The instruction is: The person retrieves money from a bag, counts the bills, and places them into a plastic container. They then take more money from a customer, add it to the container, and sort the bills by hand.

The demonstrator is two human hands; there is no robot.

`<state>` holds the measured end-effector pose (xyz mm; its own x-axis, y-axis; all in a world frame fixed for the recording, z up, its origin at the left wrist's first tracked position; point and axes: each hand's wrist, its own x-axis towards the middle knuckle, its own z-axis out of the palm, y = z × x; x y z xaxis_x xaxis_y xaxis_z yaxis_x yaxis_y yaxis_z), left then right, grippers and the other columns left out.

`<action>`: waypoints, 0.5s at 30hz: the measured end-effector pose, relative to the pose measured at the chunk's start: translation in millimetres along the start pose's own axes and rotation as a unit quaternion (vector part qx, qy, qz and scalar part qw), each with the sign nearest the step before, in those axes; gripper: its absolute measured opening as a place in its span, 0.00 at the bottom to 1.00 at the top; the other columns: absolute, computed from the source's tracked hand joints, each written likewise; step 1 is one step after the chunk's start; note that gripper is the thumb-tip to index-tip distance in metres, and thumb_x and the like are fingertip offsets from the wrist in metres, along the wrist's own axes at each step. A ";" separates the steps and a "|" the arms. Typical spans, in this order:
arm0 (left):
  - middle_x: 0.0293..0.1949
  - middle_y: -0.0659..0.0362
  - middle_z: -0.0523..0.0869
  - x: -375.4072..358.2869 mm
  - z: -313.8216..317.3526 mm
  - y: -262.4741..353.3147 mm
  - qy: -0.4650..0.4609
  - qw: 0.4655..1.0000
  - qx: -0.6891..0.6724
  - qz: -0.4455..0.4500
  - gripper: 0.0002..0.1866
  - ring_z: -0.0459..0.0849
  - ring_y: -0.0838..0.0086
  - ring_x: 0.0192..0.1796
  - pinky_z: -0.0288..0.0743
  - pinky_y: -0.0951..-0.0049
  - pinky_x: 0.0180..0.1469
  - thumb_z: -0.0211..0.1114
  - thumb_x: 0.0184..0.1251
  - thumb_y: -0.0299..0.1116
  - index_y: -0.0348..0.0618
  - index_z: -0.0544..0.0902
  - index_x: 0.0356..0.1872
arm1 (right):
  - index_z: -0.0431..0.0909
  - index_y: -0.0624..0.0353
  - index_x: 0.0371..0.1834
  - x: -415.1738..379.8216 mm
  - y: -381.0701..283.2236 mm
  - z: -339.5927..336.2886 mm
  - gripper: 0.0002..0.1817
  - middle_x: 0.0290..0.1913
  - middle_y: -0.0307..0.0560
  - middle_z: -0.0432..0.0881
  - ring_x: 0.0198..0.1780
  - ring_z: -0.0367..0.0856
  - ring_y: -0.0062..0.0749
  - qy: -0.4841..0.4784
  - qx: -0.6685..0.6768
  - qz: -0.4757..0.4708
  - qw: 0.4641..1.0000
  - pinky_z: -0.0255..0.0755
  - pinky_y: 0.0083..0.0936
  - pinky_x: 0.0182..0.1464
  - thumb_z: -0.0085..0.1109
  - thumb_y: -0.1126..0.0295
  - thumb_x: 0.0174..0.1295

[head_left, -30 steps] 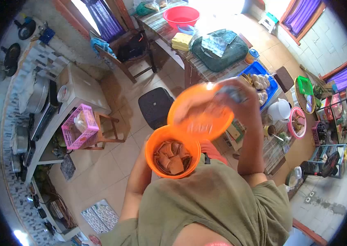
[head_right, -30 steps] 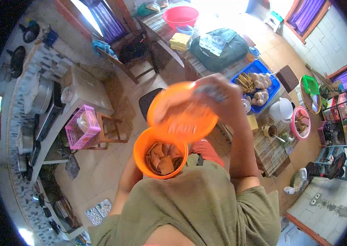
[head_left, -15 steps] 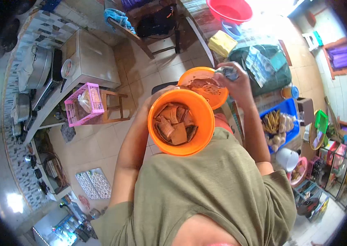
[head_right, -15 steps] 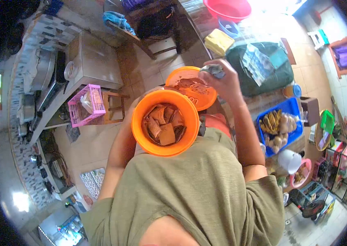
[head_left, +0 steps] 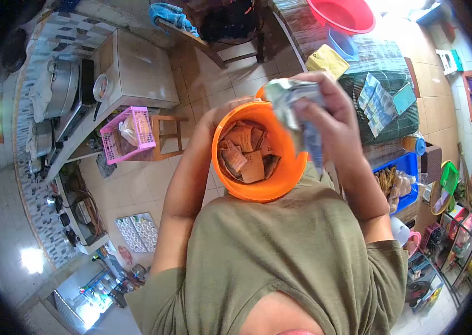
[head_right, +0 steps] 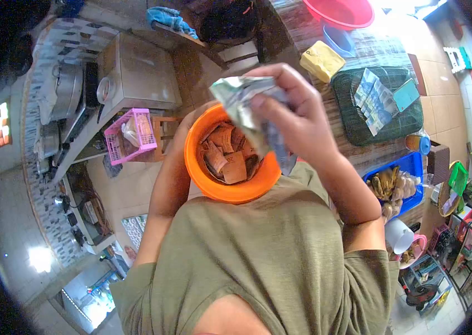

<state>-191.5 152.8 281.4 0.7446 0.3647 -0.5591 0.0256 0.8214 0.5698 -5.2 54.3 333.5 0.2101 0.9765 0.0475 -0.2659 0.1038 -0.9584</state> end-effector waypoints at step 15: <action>0.47 0.52 0.82 -25.2 -43.3 -3.0 0.036 0.993 -0.038 0.104 0.19 0.81 0.68 0.50 0.74 0.68 0.56 0.57 0.68 0.39 0.33 0.77 0.51 | 0.77 0.62 0.41 27.2 88.6 -31.7 0.11 0.35 0.34 0.81 0.35 0.75 0.12 0.173 0.099 0.007 0.980 0.70 0.14 0.38 0.60 0.65 0.63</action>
<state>-239.1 160.2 267.7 0.6785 0.5583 -0.4775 -0.1762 0.7547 0.6320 6.8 84.1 241.0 0.5025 0.8592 -0.0962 -0.4414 0.1593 -0.8831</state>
